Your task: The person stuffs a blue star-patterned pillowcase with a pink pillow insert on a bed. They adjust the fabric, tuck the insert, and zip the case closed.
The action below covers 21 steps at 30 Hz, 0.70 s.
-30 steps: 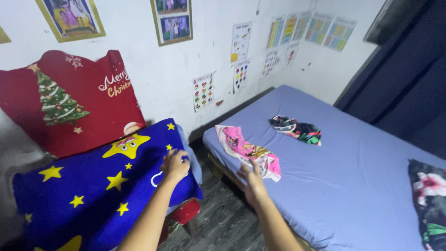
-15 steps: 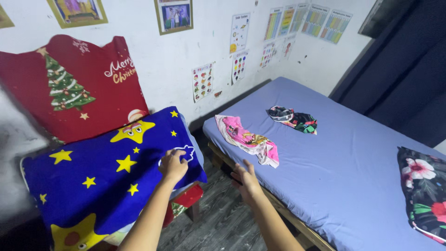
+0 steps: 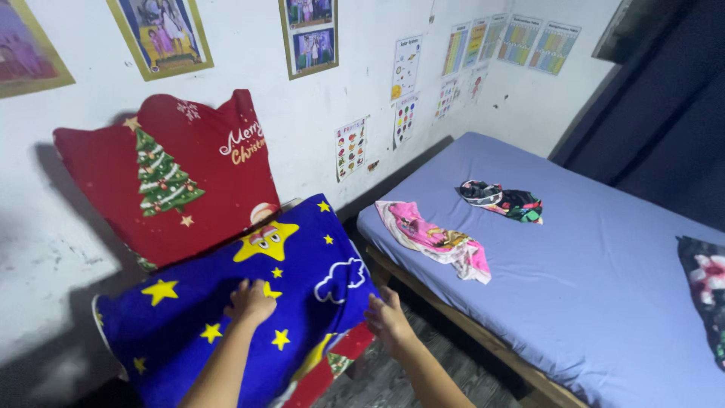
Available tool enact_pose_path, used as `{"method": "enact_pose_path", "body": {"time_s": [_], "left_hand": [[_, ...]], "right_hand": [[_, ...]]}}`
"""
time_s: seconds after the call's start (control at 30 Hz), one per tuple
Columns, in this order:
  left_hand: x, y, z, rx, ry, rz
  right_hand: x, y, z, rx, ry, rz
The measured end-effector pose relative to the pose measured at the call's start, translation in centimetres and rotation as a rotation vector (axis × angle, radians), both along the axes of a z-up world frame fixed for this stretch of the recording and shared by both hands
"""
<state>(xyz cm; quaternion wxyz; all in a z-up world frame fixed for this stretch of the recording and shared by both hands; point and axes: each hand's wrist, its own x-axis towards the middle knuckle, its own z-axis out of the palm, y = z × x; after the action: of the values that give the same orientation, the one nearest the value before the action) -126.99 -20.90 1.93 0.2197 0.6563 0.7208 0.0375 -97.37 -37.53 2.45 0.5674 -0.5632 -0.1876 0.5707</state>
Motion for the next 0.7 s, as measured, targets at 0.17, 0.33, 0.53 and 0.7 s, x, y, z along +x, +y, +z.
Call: {"method": "enact_pose_path", "body": {"time_s": [0.17,0.33,0.53,0.7], "left_hand": [[-3.5,0.5,-2.3,-0.073,0.004,-0.044],[-5.7,2.2,-3.7,-0.038,-0.011,-0.059],[-11.3,4.4,-6.9,0.124,-0.04,0.071],[-14.8,5.3,-6.4,0.096,-0.018,0.248]], "right_hand": [[-6.0,1.2,-5.3,-0.123,0.005,0.005],[-11.3,1.6,-11.7,-0.245,-0.031,0.107],[-15.2,3.2,-13.6,-0.376,-0.107,0.206],[-17.4,3.2,-14.9,-0.482,0.009,0.261]]}}
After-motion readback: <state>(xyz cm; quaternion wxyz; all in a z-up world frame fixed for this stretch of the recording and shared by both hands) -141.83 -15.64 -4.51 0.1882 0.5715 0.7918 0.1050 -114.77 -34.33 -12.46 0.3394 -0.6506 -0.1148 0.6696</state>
